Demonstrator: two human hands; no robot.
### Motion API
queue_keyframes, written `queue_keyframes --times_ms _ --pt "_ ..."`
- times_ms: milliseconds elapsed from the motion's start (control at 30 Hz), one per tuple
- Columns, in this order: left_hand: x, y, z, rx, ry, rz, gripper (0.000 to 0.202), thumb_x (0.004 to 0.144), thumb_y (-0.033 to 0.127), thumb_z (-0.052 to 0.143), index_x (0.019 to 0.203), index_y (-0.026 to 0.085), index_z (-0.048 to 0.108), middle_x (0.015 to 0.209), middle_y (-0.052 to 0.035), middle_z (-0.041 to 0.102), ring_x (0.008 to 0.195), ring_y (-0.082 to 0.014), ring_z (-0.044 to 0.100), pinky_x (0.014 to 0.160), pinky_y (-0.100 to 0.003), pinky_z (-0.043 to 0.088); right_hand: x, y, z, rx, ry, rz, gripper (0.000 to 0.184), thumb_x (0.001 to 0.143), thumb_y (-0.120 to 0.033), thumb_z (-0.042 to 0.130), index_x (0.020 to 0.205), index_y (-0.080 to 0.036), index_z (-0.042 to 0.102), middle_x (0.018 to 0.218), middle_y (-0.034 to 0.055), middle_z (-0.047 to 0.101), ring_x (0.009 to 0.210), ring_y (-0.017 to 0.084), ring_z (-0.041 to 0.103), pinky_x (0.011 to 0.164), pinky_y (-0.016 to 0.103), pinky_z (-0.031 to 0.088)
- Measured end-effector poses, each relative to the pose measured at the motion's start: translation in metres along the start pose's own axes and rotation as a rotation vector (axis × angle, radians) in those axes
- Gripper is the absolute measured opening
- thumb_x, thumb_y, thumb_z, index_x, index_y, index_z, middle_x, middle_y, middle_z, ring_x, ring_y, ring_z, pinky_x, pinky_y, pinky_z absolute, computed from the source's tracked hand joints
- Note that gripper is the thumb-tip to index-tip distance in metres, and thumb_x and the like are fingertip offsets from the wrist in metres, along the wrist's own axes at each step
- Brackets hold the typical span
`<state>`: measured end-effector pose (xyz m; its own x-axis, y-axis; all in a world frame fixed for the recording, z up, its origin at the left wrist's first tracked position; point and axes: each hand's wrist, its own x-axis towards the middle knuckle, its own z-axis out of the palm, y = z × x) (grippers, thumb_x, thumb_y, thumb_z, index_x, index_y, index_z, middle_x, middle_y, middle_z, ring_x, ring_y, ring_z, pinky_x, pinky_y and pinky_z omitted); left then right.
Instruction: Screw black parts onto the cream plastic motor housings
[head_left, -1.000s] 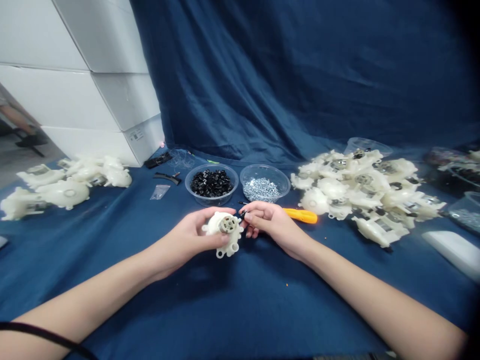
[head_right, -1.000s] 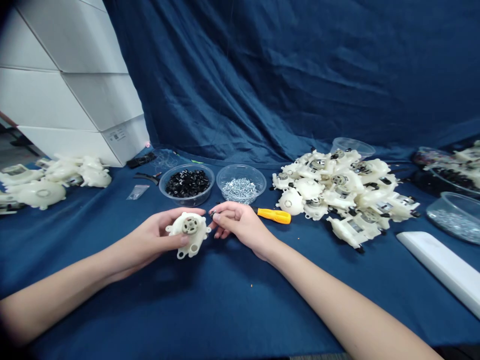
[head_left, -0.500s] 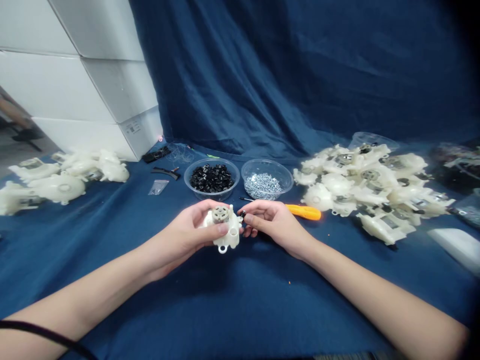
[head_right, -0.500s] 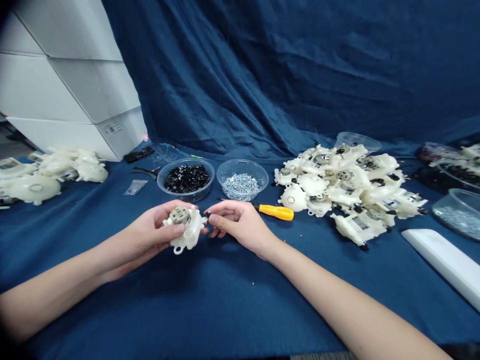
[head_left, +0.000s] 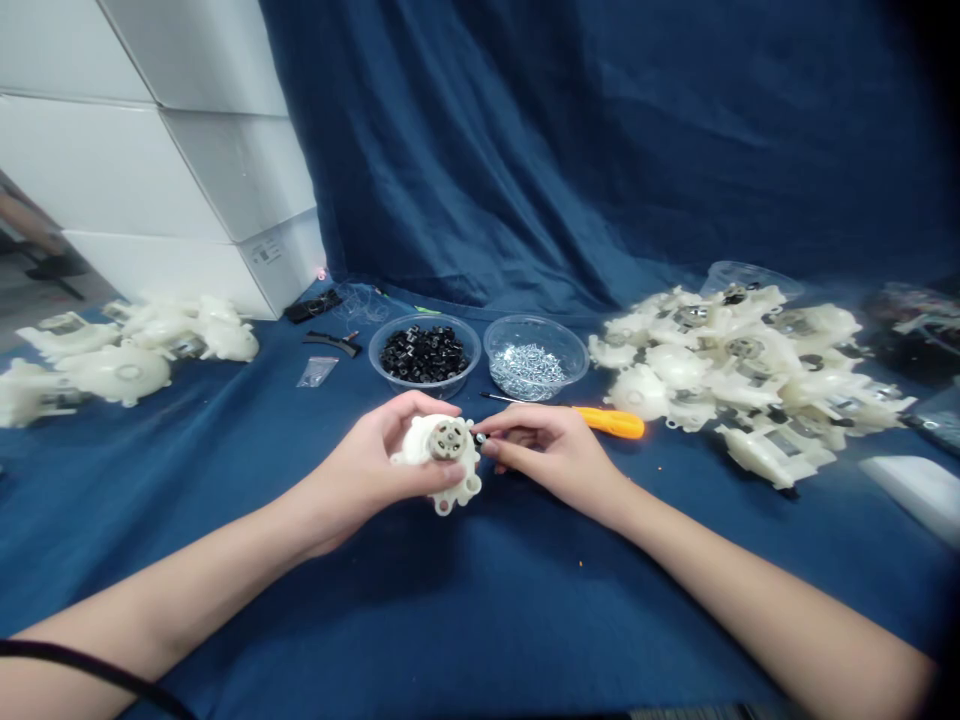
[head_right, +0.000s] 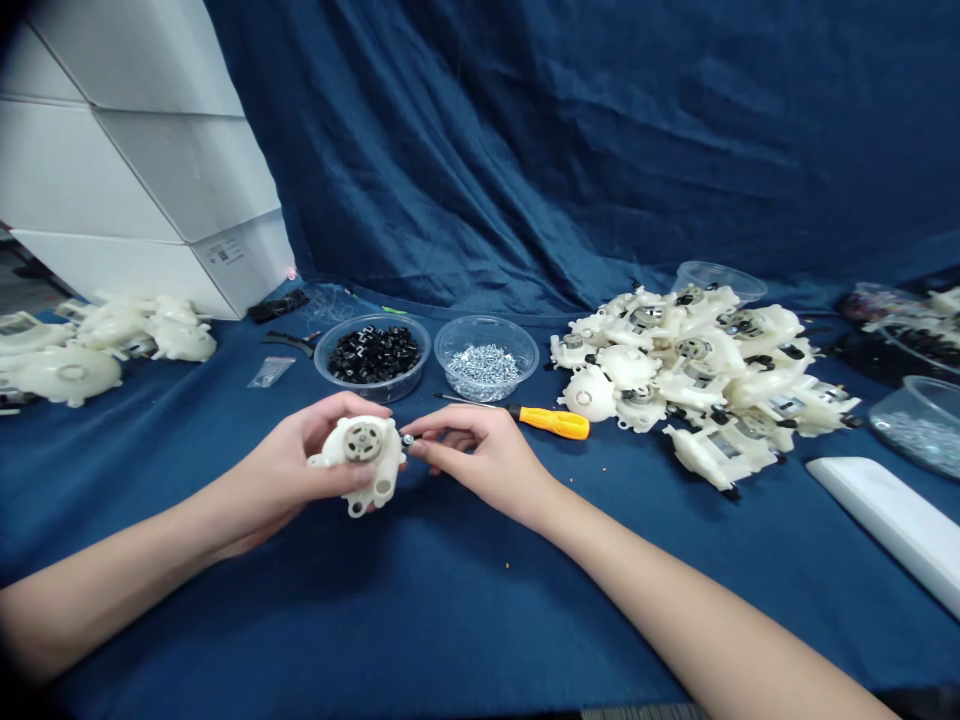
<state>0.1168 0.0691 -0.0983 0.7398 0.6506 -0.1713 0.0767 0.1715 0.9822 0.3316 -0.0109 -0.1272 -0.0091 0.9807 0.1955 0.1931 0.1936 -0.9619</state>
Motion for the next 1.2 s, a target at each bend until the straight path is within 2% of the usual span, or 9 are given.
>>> queue_keyframes --times_ms 133,300,367,500,667,833,1000,1133,1200 --pt "-0.003 -0.002 0.001 0.082 -0.1 0.112 0.057 0.075 0.024 0.085 0.121 0.027 0.051 0.101 -0.0033 0.065 0.079 -0.0215 0.072 0.053 -0.029 0.064 -0.003 -0.007 -0.001 -0.142 0.058 -0.07 0.02 0.085 -0.028 0.076 0.104 -0.021 0.08 0.093 0.0039 0.078 0.076 0.017 0.073 0.07 0.029 0.061" --pt "-0.003 -0.011 -0.003 0.276 -0.118 0.492 0.051 0.076 0.012 0.082 0.117 0.027 0.055 0.122 -0.0057 0.055 0.093 -0.0164 0.067 0.073 -0.024 0.061 -0.005 -0.012 -0.002 -0.136 0.111 -0.216 0.024 0.085 -0.019 0.074 0.107 -0.021 0.08 0.097 0.0038 0.079 0.081 0.017 0.075 0.072 0.026 0.064" --pt "-0.002 -0.014 -0.005 0.346 -0.117 0.578 0.05 0.079 0.008 0.078 0.119 0.028 0.055 0.124 -0.0064 0.054 0.102 -0.0172 0.065 0.079 -0.023 0.058 -0.006 -0.014 -0.002 -0.126 0.131 -0.253 0.023 0.085 -0.019 0.075 0.107 -0.022 0.081 0.098 0.0036 0.079 0.081 0.016 0.075 0.071 0.024 0.064" --pt "-0.003 -0.018 -0.005 0.453 -0.152 0.666 0.052 0.082 0.0 0.069 0.125 0.028 0.056 0.131 -0.01 0.051 0.115 -0.0215 0.06 0.085 -0.026 0.056 -0.007 -0.014 -0.002 -0.055 0.165 -0.228 0.022 0.083 -0.02 0.08 0.104 -0.026 0.081 0.098 0.0013 0.08 0.083 0.014 0.076 0.074 0.021 0.064" --pt "-0.003 -0.02 -0.006 0.495 -0.188 0.715 0.063 0.078 -0.01 0.059 0.128 0.028 0.055 0.135 -0.011 0.048 0.125 -0.0248 0.056 0.088 -0.03 0.057 -0.009 -0.01 0.001 0.085 0.176 -0.17 0.034 0.079 -0.019 0.084 0.111 -0.03 0.078 0.101 -0.0006 0.08 0.092 0.015 0.077 0.084 0.023 0.065" --pt "-0.007 -0.014 -0.007 0.655 -0.205 0.816 0.06 0.078 -0.009 0.059 0.126 0.026 0.054 0.139 -0.01 0.046 0.134 -0.0261 0.05 0.109 -0.04 0.046 -0.009 -0.01 0.0 0.148 0.163 -0.154 0.034 0.078 -0.017 0.085 0.108 -0.031 0.078 0.102 -0.0017 0.08 0.093 0.013 0.077 0.087 0.021 0.064" --pt "-0.013 -0.008 -0.006 0.678 -0.273 0.74 0.048 0.083 0.006 0.069 0.124 0.023 0.052 0.138 -0.0109 0.043 0.121 -0.0224 0.056 0.102 -0.035 0.048 -0.007 -0.01 -0.001 0.101 0.132 -0.196 0.027 0.08 -0.016 0.083 0.103 -0.029 0.08 0.099 -0.0003 0.078 0.085 0.012 0.076 0.08 0.021 0.064" --pt "-0.009 -0.013 -0.001 0.525 -0.171 0.558 0.01 0.097 0.017 0.058 0.104 0.024 0.056 0.124 -0.0044 0.05 0.099 -0.0129 0.061 0.087 -0.027 0.052 -0.005 -0.008 0.004 0.046 0.159 -0.197 0.026 0.078 -0.016 0.084 0.102 -0.027 0.081 0.089 -0.0001 0.077 0.08 0.012 0.075 0.075 0.02 0.062" --pt "-0.006 -0.016 0.002 0.423 -0.126 0.443 0.008 0.099 0.023 0.057 0.105 0.025 0.052 0.118 -0.0036 0.053 0.096 -0.013 0.061 0.083 -0.027 0.054 -0.004 -0.005 0.006 0.07 0.161 -0.136 0.027 0.078 -0.017 0.084 0.103 -0.025 0.08 0.086 0.0001 0.078 0.079 0.013 0.076 0.075 0.022 0.062"
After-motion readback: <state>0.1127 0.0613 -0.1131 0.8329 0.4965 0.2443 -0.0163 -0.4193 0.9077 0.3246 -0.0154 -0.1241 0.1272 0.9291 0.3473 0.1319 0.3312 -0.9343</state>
